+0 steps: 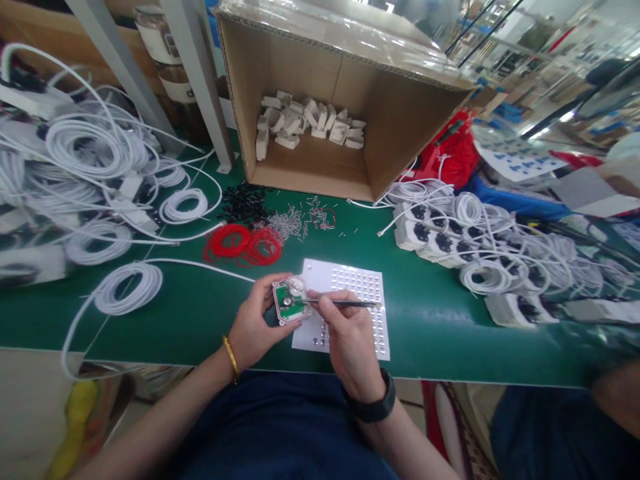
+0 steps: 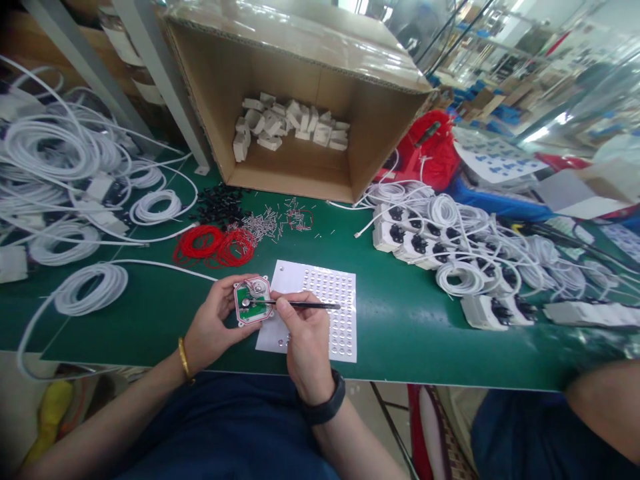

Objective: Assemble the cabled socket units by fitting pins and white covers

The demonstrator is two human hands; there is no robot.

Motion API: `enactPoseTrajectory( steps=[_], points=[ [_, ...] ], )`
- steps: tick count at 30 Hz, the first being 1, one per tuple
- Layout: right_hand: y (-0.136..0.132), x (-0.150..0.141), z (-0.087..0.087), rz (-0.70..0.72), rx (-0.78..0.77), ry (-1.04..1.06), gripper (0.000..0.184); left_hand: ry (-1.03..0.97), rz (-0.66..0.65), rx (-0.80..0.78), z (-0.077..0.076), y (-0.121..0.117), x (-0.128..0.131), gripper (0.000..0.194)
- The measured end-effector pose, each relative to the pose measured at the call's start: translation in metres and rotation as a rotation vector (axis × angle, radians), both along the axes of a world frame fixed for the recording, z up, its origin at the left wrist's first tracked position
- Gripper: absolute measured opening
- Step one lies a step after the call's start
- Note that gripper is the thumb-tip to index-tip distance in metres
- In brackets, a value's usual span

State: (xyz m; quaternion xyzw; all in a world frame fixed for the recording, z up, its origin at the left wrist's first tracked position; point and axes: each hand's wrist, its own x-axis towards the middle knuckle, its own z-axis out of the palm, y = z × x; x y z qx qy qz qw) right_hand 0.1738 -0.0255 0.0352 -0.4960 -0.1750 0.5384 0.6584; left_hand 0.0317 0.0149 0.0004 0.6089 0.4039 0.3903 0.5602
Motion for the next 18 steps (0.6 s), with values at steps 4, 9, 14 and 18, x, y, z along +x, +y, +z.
enactPoseTrajectory(
  steps=[4, 9, 14, 18],
  points=[
    [0.0002, 0.0004, 0.0002, 0.0, 0.012, -0.007, 0.014, 0.005, -0.008, 0.001, 0.0003, 0.0004, 0.0003, 0.065],
    [0.0006, 0.0007, 0.0001, -0.001, 0.012, -0.032, 0.013, 0.001, -0.008, -0.004, 0.0011, 0.0003, 0.0006, 0.064],
    [0.0, 0.0014, -0.0009, 0.002, 0.031, -0.048, 0.012, 0.007, -0.01, -0.014, 0.0025, 0.0007, 0.0012, 0.064],
    [-0.0011, 0.0022, -0.002, 0.005, 0.054, -0.068, 0.011, -0.009, -0.008, -0.013, 0.0019, 0.0006, 0.0007, 0.065]
  ],
)
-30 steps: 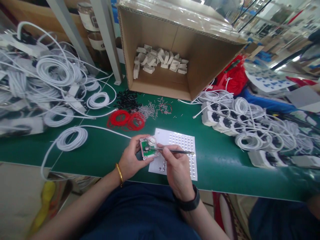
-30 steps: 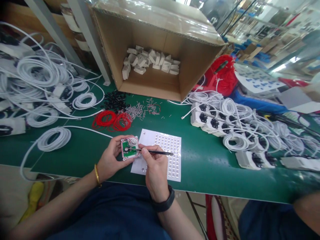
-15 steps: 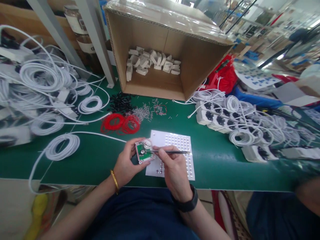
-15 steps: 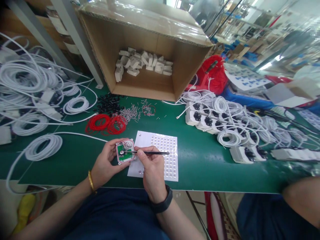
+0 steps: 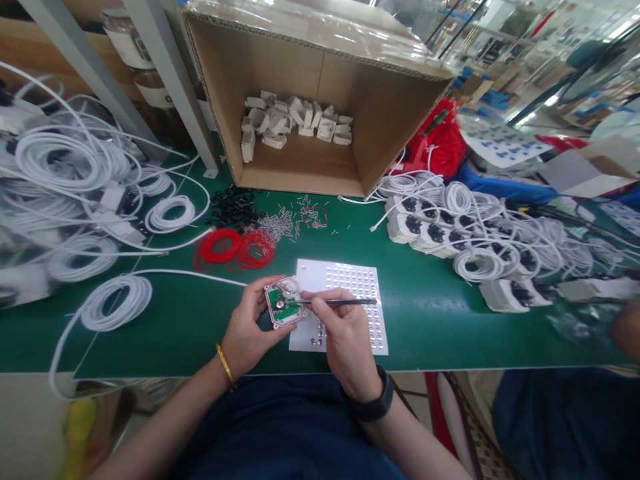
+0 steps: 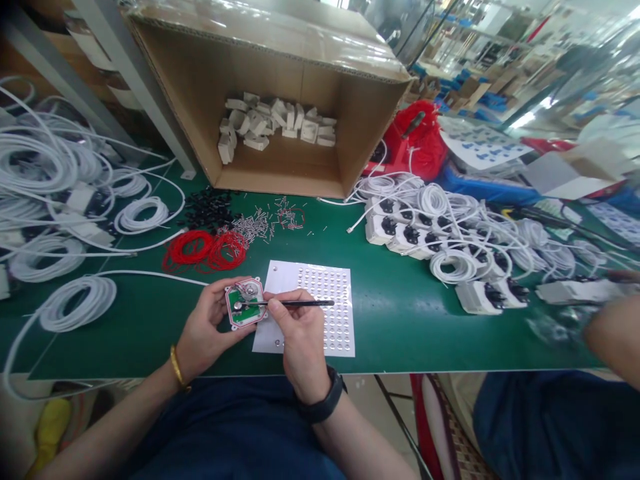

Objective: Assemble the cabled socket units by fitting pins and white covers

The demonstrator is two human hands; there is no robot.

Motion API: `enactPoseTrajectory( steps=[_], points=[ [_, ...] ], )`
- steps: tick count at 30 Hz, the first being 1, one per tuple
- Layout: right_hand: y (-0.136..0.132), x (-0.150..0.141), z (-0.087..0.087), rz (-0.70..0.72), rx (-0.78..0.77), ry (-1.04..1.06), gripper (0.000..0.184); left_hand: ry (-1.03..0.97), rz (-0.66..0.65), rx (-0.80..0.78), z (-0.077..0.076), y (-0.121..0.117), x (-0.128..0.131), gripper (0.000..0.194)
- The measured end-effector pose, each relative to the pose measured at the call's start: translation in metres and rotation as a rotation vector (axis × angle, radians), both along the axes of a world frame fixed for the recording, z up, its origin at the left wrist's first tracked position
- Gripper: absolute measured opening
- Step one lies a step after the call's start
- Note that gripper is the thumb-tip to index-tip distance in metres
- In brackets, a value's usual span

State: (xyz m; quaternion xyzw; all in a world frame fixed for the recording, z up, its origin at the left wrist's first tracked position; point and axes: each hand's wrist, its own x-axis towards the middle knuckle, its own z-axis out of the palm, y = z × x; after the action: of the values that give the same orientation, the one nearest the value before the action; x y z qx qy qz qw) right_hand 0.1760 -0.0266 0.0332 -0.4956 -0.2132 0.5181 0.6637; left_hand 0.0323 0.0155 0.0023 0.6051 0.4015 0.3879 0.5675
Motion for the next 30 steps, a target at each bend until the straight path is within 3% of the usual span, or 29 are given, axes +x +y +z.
enactPoseTrajectory(
  steps=[5, 14, 19, 23, 25, 27, 30],
  points=[
    [-0.003, 0.0, 0.0, 0.014, 0.022, -0.114, 0.008, -0.013, -0.002, -0.002, 0.0, 0.0, 0.0, 0.065],
    [-0.015, 0.0, 0.01, -0.029, 0.293, -0.675, 0.018, -0.019, -0.003, -0.003, 0.001, -0.001, -0.001, 0.064],
    [-0.017, -0.001, 0.013, -0.023, 0.379, -0.791, 0.019, -0.011, -0.01, -0.002, 0.001, 0.0, 0.0, 0.065],
    [-0.013, 0.013, 0.021, -0.09, 0.294, -0.729, 0.011, 0.122, 0.043, 0.078, -0.002, -0.001, -0.002, 0.063],
    [-0.004, 0.036, 0.03, -0.167, 0.225, -0.679, 0.005, 0.248, 0.075, 0.186, -0.007, -0.002, -0.004, 0.062],
    [0.016, 0.066, 0.043, -0.199, 0.203, -0.713, 0.016, 0.35, 0.08, 0.364, -0.014, -0.003, -0.006, 0.059],
    [0.07, 0.101, 0.057, -0.206, 0.251, -0.808, 0.025, 0.422, 0.067, 0.593, -0.02, -0.004, -0.007, 0.044]
  ],
)
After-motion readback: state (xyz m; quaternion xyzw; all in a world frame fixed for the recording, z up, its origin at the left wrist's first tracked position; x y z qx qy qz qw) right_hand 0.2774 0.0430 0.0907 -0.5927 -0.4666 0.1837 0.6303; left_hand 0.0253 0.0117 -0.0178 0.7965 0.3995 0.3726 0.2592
